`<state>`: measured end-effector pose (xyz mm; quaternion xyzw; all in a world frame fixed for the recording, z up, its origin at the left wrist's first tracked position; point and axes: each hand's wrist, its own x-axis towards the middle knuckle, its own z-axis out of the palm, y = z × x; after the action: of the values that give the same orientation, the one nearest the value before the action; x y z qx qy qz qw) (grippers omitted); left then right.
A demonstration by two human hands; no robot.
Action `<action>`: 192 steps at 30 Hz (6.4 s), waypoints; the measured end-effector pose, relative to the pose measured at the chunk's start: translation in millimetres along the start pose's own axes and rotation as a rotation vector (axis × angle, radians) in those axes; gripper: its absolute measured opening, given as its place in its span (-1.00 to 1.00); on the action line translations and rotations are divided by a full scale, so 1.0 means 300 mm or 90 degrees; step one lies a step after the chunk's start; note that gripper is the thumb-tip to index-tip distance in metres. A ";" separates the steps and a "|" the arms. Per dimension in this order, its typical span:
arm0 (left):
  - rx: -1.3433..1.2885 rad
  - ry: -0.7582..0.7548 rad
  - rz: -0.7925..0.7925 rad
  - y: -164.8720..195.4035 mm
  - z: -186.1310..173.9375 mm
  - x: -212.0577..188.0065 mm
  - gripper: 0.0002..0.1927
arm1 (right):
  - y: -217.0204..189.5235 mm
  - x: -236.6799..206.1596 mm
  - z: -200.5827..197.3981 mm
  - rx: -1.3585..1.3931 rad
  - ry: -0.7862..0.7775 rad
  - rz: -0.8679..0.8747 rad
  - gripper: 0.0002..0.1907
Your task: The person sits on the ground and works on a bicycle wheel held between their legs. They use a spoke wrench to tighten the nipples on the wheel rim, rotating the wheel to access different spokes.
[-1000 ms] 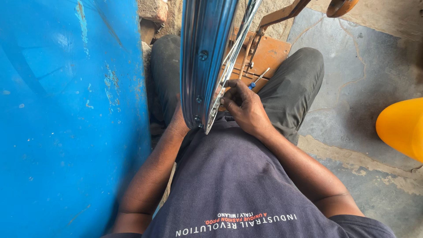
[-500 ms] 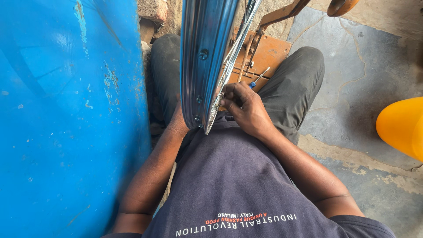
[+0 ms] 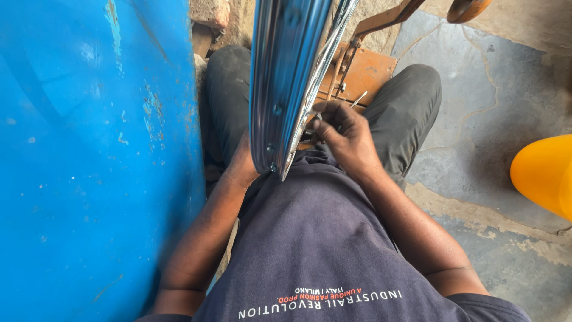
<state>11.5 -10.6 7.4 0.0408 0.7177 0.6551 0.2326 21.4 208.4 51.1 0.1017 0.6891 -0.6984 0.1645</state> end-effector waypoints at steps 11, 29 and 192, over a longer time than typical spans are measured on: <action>0.111 0.037 -0.123 -0.137 0.013 0.027 -0.65 | 0.016 0.013 0.023 0.012 -0.064 0.065 -0.64; -0.003 0.057 0.052 -0.138 0.022 0.026 -0.70 | 0.016 0.010 0.007 -0.223 -0.083 -0.068 -0.76; 0.226 0.077 -0.131 -0.119 0.020 0.062 -0.72 | -0.023 -0.011 0.024 -0.181 -0.039 -0.056 -0.62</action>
<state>6.0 -3.2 -32.2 -0.0320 0.8347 0.4927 0.2438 22.5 201.6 58.9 0.0257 0.7797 -0.6028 0.1673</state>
